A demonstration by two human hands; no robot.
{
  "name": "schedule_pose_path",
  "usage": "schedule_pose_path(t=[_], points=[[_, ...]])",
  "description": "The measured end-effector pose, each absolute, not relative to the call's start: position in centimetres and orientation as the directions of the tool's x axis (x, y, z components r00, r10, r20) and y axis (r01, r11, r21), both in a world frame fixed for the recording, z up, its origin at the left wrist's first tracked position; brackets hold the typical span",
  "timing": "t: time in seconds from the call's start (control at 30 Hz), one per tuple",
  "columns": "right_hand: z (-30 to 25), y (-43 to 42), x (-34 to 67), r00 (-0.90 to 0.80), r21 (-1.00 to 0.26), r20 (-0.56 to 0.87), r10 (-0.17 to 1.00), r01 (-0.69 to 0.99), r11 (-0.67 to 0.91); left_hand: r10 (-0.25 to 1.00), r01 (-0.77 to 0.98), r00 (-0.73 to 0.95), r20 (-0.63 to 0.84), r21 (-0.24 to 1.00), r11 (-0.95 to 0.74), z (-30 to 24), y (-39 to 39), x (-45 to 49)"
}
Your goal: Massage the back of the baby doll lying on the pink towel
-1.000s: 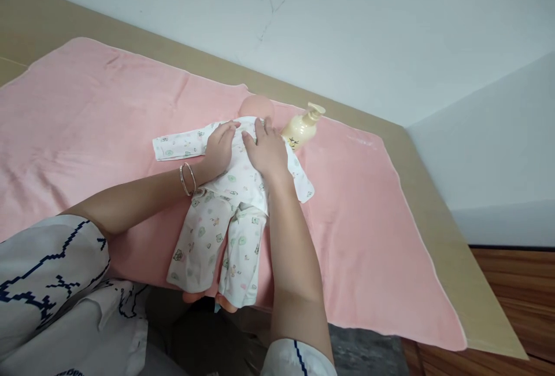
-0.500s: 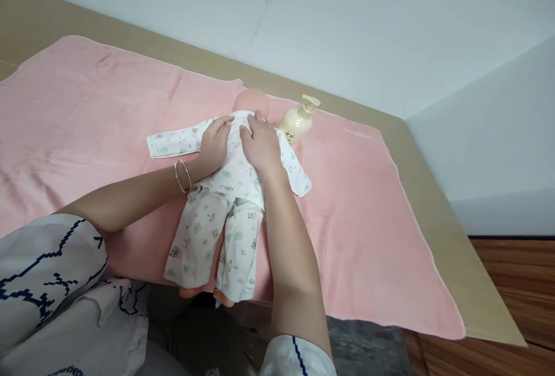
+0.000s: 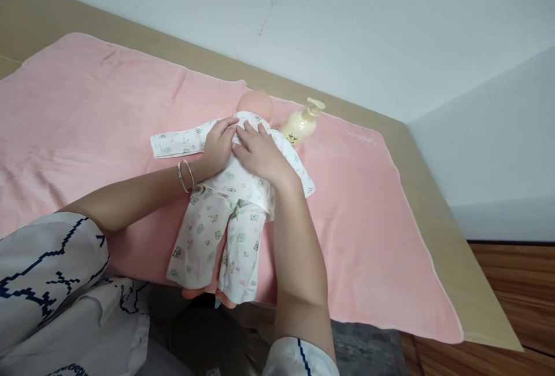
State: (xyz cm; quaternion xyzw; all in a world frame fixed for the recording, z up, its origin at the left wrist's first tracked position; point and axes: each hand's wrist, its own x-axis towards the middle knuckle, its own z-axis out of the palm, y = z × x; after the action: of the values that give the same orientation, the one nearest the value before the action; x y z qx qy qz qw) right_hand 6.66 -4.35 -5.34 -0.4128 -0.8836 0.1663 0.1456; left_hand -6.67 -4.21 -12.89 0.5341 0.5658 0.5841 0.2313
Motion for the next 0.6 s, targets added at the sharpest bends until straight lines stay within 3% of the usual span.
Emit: schedule_pose_path(t=[0.1,0.3,0.47,0.6], points=[[-5.5,-4.0,6.6,-0.555,-0.473,0.108,0.825,0.701,0.533,0.866,0.424,-0.281,0.414,0.863,-0.275,-13.1,-4.1,-6.7],[-8.3,-2.9,5.3,-0.412,-0.278,0.207,0.887,0.845,0.457,0.849,0.500,-0.248,0.466,0.813,-0.300,-13.4,-3.9,-6.5],[-8.9,-3.2,4.6,-0.297,-0.346,0.241,0.924,0.863,0.368,0.820,0.551,-0.245,0.517,0.770,-0.321,-13.7,-3.9,-6.4],[-9.3,-4.0,4.4,-0.228,-0.326,0.306,0.924,0.887,0.326,0.801,0.581,-0.236,0.550,0.741,-0.338,-14.3,-4.1,-6.4]])
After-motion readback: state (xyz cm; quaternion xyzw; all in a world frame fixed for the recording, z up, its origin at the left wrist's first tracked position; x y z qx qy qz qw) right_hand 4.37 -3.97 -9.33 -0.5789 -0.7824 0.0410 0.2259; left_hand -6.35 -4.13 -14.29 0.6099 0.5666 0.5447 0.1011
